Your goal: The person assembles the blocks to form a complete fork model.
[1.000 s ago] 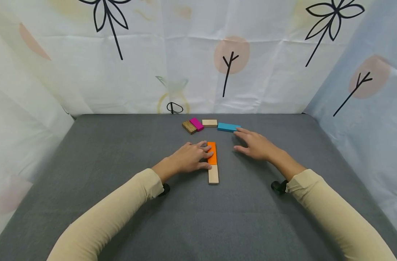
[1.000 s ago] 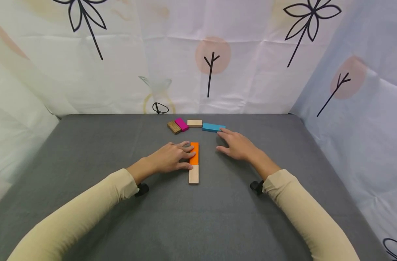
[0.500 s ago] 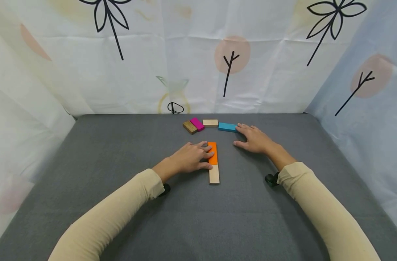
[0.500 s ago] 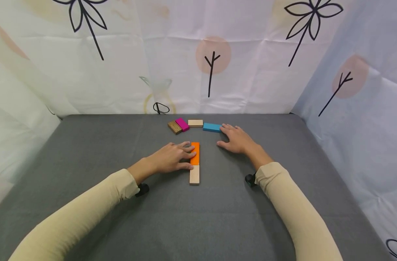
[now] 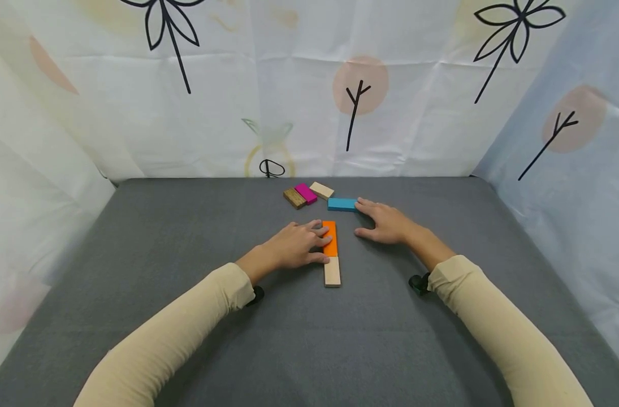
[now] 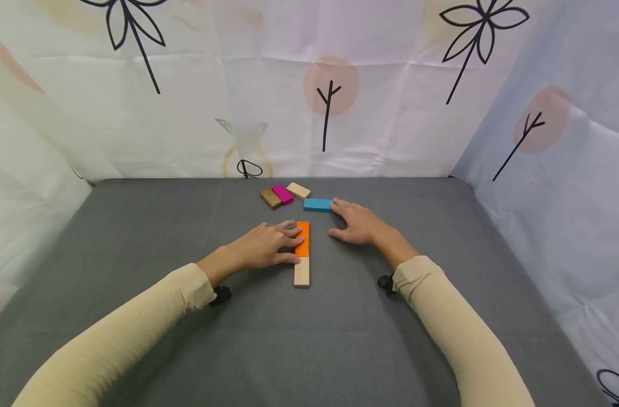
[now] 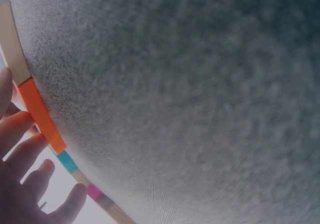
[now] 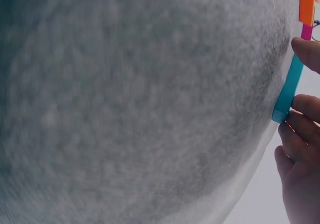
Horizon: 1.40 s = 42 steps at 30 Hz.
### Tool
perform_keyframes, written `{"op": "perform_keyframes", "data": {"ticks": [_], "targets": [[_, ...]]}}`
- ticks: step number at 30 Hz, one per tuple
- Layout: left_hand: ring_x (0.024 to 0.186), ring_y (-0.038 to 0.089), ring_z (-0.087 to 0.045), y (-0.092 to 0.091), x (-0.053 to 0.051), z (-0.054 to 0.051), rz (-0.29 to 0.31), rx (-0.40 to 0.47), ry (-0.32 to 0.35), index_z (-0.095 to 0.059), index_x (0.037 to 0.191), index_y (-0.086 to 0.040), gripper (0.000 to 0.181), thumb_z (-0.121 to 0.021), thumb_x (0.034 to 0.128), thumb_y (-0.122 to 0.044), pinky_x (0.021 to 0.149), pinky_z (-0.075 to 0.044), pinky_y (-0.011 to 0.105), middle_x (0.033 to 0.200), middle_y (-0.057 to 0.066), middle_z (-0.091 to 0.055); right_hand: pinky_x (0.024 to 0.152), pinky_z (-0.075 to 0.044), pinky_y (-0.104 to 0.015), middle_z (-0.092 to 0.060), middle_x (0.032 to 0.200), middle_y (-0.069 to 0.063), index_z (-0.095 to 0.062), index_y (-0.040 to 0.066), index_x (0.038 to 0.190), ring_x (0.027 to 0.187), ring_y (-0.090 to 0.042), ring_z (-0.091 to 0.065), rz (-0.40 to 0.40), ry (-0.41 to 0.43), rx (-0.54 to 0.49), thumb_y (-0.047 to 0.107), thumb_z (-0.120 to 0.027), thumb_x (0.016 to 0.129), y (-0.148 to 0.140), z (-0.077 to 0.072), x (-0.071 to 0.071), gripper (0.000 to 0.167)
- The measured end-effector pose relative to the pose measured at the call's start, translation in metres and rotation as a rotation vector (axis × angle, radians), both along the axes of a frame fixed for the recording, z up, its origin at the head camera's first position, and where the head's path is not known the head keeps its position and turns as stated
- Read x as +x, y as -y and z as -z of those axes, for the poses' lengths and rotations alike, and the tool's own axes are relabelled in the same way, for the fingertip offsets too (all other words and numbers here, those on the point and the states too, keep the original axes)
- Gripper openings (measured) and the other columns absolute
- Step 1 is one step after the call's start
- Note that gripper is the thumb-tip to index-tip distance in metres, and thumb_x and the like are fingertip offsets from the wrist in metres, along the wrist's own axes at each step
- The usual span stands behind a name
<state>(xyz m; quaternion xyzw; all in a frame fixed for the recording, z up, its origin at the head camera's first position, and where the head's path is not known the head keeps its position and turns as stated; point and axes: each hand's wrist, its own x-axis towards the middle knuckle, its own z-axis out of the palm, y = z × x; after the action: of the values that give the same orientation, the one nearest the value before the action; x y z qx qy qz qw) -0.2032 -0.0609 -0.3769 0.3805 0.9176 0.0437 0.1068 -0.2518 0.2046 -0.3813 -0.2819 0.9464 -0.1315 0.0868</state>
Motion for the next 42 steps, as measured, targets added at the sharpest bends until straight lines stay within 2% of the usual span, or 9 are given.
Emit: {"op": "perform_keyframes", "data": {"ticks": [7, 15, 26, 35, 42], "targets": [[0.149, 0.024, -0.026, 0.000, 0.000, 0.000, -0.007, 0.010, 0.011, -0.051, 0.147, -0.018, 0.061, -0.056, 0.0974, -0.053, 0.110, -0.033, 0.058, 0.155, 0.004, -0.041, 0.114, -0.024, -0.060, -0.027, 0.160, -0.022, -0.032, -0.003, 0.153, 0.142, -0.047, -0.030, -0.029, 0.003, -0.011, 0.031, -0.065, 0.096, 0.005, 0.000, 0.002, 0.075], [0.149, 0.025, -0.025, 0.001, 0.001, -0.001, -0.009, 0.014, 0.011, -0.051, 0.146, -0.017, 0.061, -0.056, 0.0973, -0.052, 0.110, -0.033, 0.058, 0.155, 0.005, -0.040, 0.112, -0.026, -0.061, -0.028, 0.159, -0.022, -0.033, -0.003, 0.153, 0.143, -0.044, -0.031, -0.077, -0.002, -0.005, 0.030, -0.066, 0.095, 0.015, -0.002, 0.008, 0.074], [0.149, 0.025, -0.027, 0.000, 0.001, -0.001, -0.010, 0.011, 0.017, -0.052, 0.146, -0.017, 0.060, -0.056, 0.0974, -0.052, 0.110, -0.033, 0.058, 0.155, 0.005, -0.041, 0.112, -0.027, -0.063, -0.029, 0.160, -0.020, -0.035, 0.000, 0.153, 0.142, -0.046, -0.032, -0.098, 0.026, 0.025, 0.039, -0.065, 0.095, 0.029, -0.006, 0.018, 0.076], [0.148, 0.025, -0.028, -0.001, 0.000, 0.000, -0.005, 0.006, 0.017, -0.052, 0.146, -0.017, 0.060, -0.055, 0.0977, -0.052, 0.110, -0.033, 0.057, 0.154, 0.005, -0.041, 0.112, -0.026, -0.063, -0.027, 0.161, -0.018, -0.033, 0.001, 0.154, 0.142, -0.046, -0.031, -0.088, 0.039, 0.026, 0.042, -0.068, 0.093, 0.028, -0.007, 0.020, 0.082], [0.148, 0.026, -0.029, 0.000, 0.000, 0.000, 0.003, 0.010, 0.001, -0.052, 0.146, -0.017, 0.060, -0.056, 0.0972, -0.052, 0.109, -0.034, 0.058, 0.154, 0.005, -0.042, 0.112, -0.024, -0.064, -0.027, 0.161, -0.016, -0.034, 0.003, 0.154, 0.143, -0.047, -0.029, -0.095, 0.060, 0.032, 0.050, -0.063, 0.094, 0.034, -0.009, 0.022, 0.081]]}}
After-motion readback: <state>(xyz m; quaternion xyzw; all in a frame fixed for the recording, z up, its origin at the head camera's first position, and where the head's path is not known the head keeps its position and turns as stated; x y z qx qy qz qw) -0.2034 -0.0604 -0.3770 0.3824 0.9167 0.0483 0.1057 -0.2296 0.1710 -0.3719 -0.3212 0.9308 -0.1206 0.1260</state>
